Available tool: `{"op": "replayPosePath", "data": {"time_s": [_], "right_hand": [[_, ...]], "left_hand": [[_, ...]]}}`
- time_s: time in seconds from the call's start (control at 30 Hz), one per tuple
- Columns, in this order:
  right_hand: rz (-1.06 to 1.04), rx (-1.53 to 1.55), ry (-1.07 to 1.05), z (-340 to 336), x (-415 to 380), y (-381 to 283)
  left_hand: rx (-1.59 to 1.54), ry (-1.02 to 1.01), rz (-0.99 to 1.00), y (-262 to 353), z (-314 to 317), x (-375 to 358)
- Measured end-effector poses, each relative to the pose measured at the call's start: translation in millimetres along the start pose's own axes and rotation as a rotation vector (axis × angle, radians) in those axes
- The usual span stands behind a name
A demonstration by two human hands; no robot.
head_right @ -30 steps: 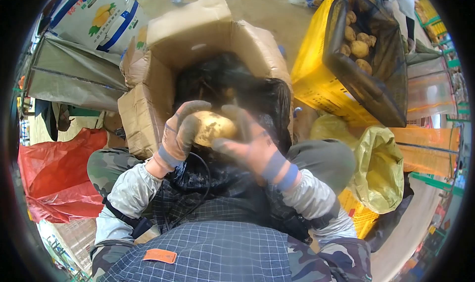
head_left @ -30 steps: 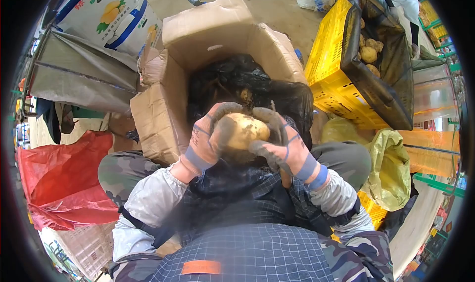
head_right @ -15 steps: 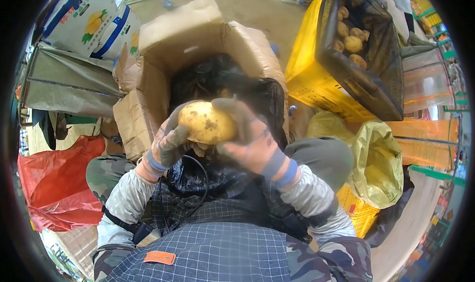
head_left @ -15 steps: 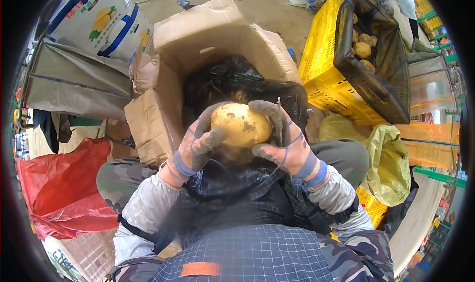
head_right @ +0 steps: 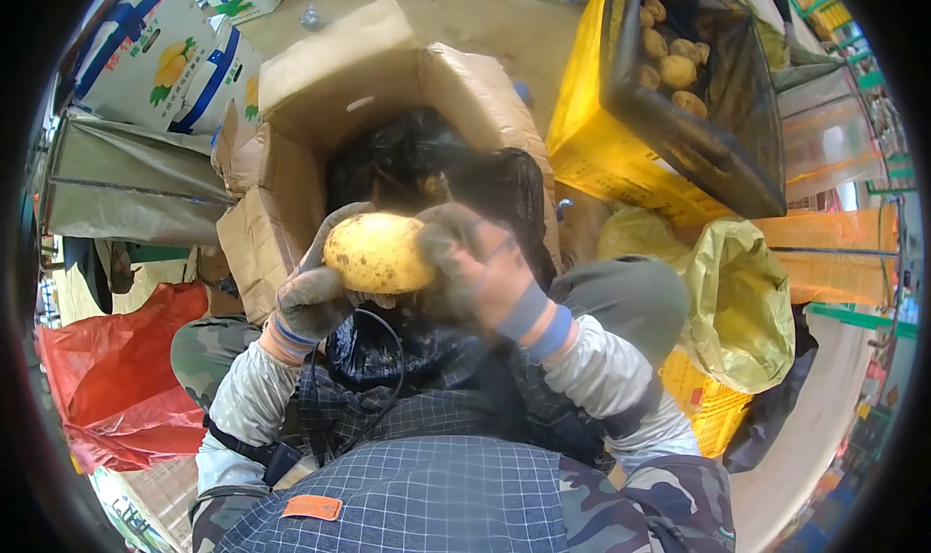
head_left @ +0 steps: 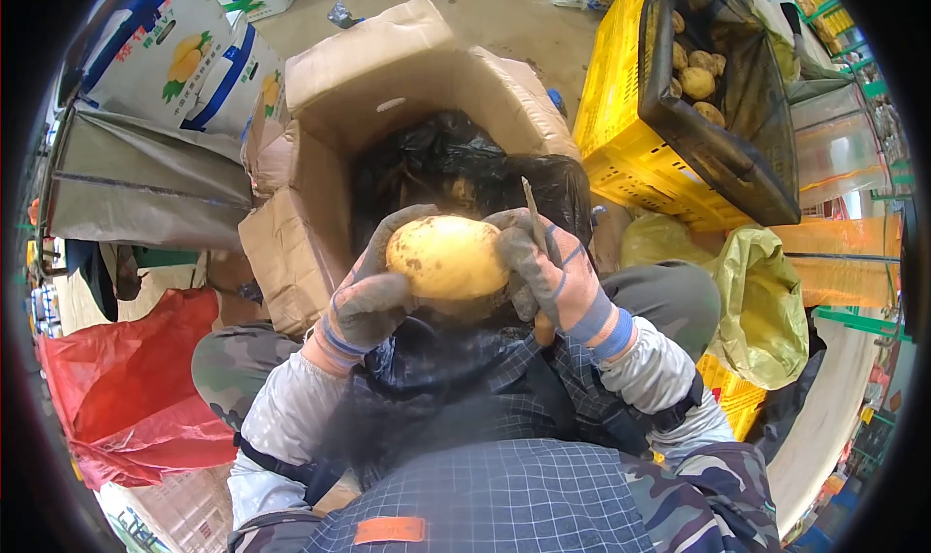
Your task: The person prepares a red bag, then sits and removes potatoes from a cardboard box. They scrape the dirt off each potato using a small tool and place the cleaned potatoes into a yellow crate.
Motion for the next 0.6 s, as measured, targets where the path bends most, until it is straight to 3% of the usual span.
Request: {"op": "replayPosePath", "data": {"time_s": [0.07,0.17,0.27,0.3,0.37,0.47,0.57,0.6], "right_hand": [[-0.107,-0.020,-0.015,-2.6,0.6,4.6],[0.024,0.053,-0.038,-0.8,-0.3,-4.5],[-0.073,0.160,-0.192,4.6,1.7,5.5],[-0.141,-0.079,-0.250,3.3,5.1,2.0],[0.003,0.233,-0.276,5.6,2.4,6.0],[0.173,0.251,-0.328,4.6,-1.5,-3.4],[0.298,0.380,-0.189,8.8,-5.9,-7.8],[0.252,0.369,-0.118,-1.3,-5.6,1.1]], "left_hand": [[-0.060,0.020,-0.023,-2.3,-1.1,-1.4],[0.021,0.017,0.013,-1.4,-1.5,0.4],[0.496,0.052,0.138,6.0,-1.7,4.2],[0.579,0.056,0.151,13.7,10.4,2.8],[0.688,-0.031,0.235,15.5,10.7,2.3],[0.449,0.008,0.072,25.1,8.3,-1.2],[0.405,0.037,0.126,17.2,-2.9,4.1],[0.497,0.118,0.040,19.7,-6.7,4.9]]}}
Point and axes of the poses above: each hand's wrist, its own x-axis towards the middle knuckle, its own z-axis out of the palm, y = z × x, the point moved 2 cm from there along x, towards the middle knuckle, and after that the axes turned 2 degrees about -z, right-handed, at the moved point
